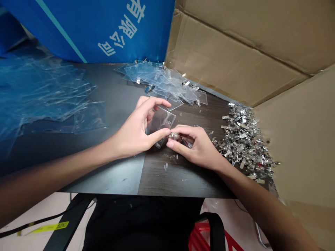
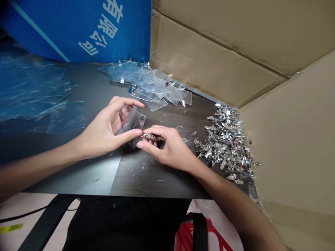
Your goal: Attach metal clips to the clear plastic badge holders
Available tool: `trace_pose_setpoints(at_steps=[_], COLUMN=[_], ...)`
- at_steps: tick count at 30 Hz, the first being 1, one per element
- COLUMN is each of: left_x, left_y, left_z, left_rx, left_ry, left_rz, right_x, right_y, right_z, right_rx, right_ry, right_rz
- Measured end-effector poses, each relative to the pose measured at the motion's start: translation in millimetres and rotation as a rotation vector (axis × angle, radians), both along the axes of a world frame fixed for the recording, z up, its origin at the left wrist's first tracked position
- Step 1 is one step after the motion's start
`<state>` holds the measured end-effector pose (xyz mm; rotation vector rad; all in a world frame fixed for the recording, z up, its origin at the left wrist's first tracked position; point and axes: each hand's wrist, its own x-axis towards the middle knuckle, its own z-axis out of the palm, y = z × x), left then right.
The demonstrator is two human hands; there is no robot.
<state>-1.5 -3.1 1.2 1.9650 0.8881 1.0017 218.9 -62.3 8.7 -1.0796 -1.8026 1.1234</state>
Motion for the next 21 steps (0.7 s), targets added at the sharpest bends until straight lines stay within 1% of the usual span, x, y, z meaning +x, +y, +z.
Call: trace_pose_setpoints(at_steps=[6, 10, 13, 16, 21], left_x=[0.0, 1.1, 1.9, 1.9, 0.3], left_y=[1.3, -0.3, -2.6, -3.9, -3.7], left_z=[0.4, 0.6, 0.7, 1.0, 3.8], left_rx=[-0.041, -0.015, 0.015, 0.026, -0.005], left_ry=[-0.006, 0.012, 0.021, 0.015, 0.020], left_rz=[-0.004, 0.007, 0.010, -0.003, -0.031], right_x=[1.4, 1.0, 0.6, 0.6, 1.2], right_y=[0.1, -0.4, -0.1, 0.2, -1.4], right_z=[-2.8, -3.2, -2.9, -1.4, 4.5], right_rx=[0.048, 0.064, 0.104, 0.157, 0.217], right_ry=[-0.018, -0.038, -0.060, -0.079, -0.119], right_rz=[0.012, -0.010, -0.033, -0.041, -0.055])
